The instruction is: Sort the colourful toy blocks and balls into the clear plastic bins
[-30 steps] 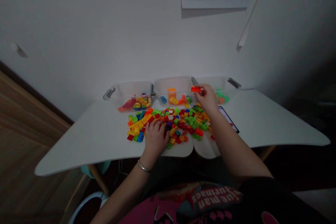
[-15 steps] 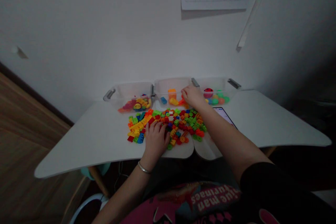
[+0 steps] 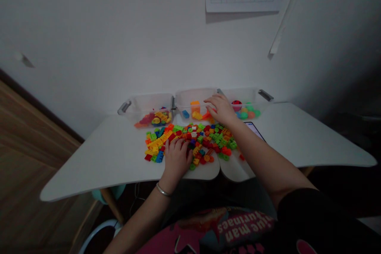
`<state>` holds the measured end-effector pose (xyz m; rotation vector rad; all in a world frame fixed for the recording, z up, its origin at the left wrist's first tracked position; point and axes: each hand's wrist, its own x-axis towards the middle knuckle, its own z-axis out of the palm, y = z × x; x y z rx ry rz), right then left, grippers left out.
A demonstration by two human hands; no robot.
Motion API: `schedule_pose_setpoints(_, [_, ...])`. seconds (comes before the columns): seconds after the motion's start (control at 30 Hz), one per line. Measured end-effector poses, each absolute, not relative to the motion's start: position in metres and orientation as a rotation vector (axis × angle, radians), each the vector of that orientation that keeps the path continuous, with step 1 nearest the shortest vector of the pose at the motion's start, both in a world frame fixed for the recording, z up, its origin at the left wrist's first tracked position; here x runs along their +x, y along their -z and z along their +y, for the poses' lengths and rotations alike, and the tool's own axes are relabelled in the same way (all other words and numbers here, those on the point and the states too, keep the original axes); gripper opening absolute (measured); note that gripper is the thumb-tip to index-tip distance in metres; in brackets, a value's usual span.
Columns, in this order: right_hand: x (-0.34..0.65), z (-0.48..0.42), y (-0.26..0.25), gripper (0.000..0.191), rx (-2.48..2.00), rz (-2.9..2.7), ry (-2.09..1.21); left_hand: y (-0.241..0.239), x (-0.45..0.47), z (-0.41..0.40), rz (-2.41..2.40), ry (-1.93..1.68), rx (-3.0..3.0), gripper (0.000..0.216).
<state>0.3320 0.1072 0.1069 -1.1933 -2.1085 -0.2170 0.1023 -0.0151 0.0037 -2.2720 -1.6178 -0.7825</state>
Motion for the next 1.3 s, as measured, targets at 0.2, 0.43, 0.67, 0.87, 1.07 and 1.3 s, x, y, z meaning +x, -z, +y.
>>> schedule_pose_setpoints(0.2, [0.337,0.071,-0.102,0.029,-1.613,-2.13,0.227,-0.004,0.103,-0.015,-1.633,0.774,-2.268,0.032])
schedule_pose_setpoints(0.43, [0.344,0.065,-0.065,0.033,-1.938,-2.367,0.16,-0.006,0.104,-0.016,-1.644,0.765,-2.262,0.032])
schedule_pose_setpoints(0.67, [0.341,0.065,-0.047,0.027,-1.952,-2.301,0.151,-0.004,0.104,-0.017,-1.618,0.776,-2.206,0.033])
schedule_pose_setpoints(0.87, [0.339,0.054,-0.039,0.025,-1.829,-2.156,0.152,-0.002,0.104,-0.019,-1.6,0.78,-2.169,0.033])
schedule_pose_setpoints(1.07, [0.33,0.016,-0.018,0.024,-1.42,-2.006,0.06,-0.004,0.104,-0.02,-1.626,0.796,-2.185,0.035])
schedule_pose_setpoints(1.3, [0.327,0.007,0.002,0.026,-1.386,-1.955,0.046,-0.005,0.104,-0.021,-1.61,0.77,-2.174,0.038])
